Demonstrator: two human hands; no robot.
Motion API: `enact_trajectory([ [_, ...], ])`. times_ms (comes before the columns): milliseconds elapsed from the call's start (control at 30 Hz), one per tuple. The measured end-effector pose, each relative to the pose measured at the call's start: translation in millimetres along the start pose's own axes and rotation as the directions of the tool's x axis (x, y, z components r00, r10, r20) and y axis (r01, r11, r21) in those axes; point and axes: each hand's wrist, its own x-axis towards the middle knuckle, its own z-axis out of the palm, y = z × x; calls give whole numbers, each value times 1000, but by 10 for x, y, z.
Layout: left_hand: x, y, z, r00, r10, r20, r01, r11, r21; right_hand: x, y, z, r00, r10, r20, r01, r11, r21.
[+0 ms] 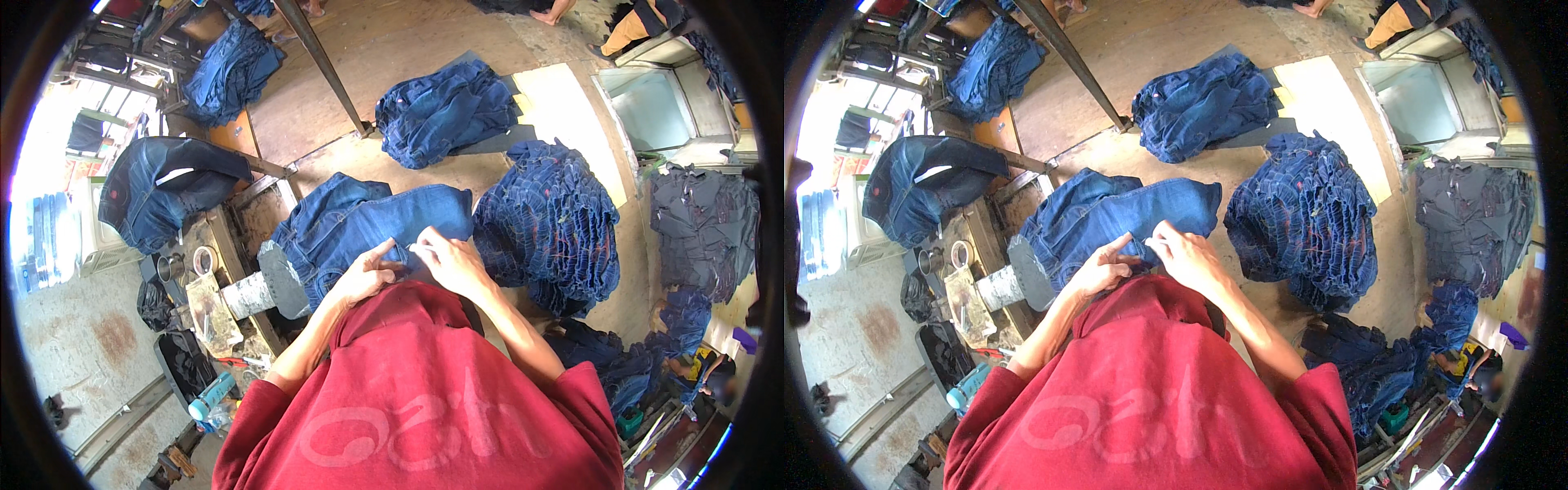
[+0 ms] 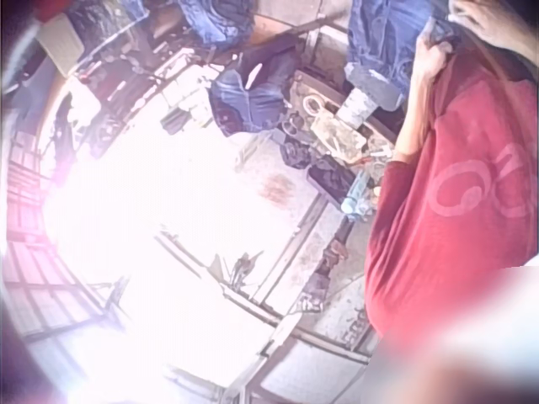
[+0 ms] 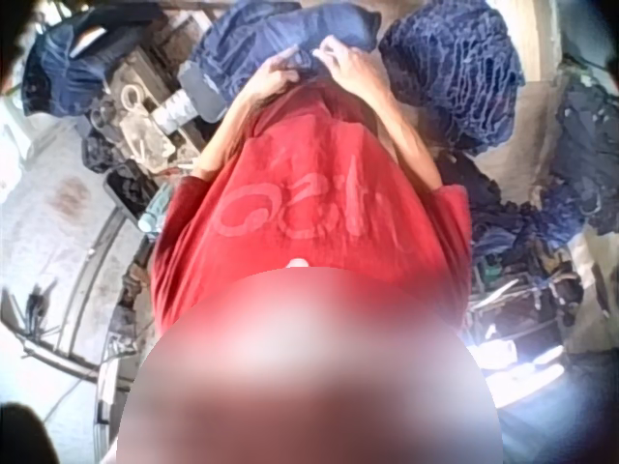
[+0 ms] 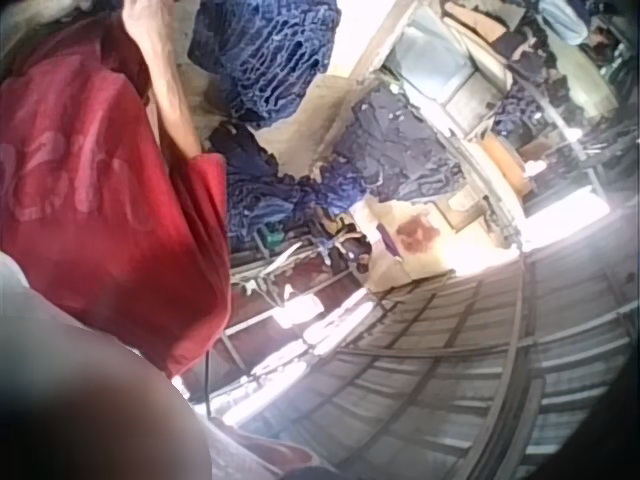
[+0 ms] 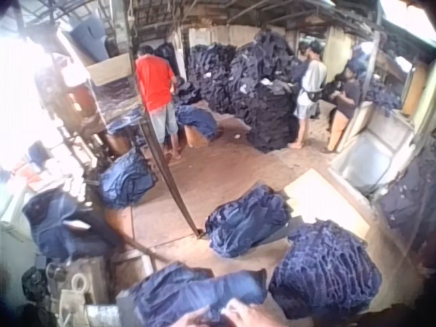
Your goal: The person repeatedly picks up pairs of blue jeans from a pile, lays them on a table, and uses a white marker to draw lines on the fabric. After marking, the jeans are placed back on the pile. The process is repeated for multiple pairs.
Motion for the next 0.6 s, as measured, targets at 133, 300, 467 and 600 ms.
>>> enact_trajectory([
  [133, -41, 63, -40, 997, -66, 39, 66, 998, 0, 76, -210, -62, 998, -53, 15, 55, 964, -261],
  [300, -29, 26, -29, 997, -60, 44, 65, 991, -119, 109, -209, -70, 997, -70, -30, 55, 930, -364],
  [467, 16, -9, -42, 999, 40, -12, -41, 999, -30, 124, -87, -83, 994, -9, -111, -45, 879, -475],
  [600, -235, -194, -333, 792, 455, -408, -296, 870, 395, 193, 404, -190, 923, 175, -343, -245, 954, -171],
])
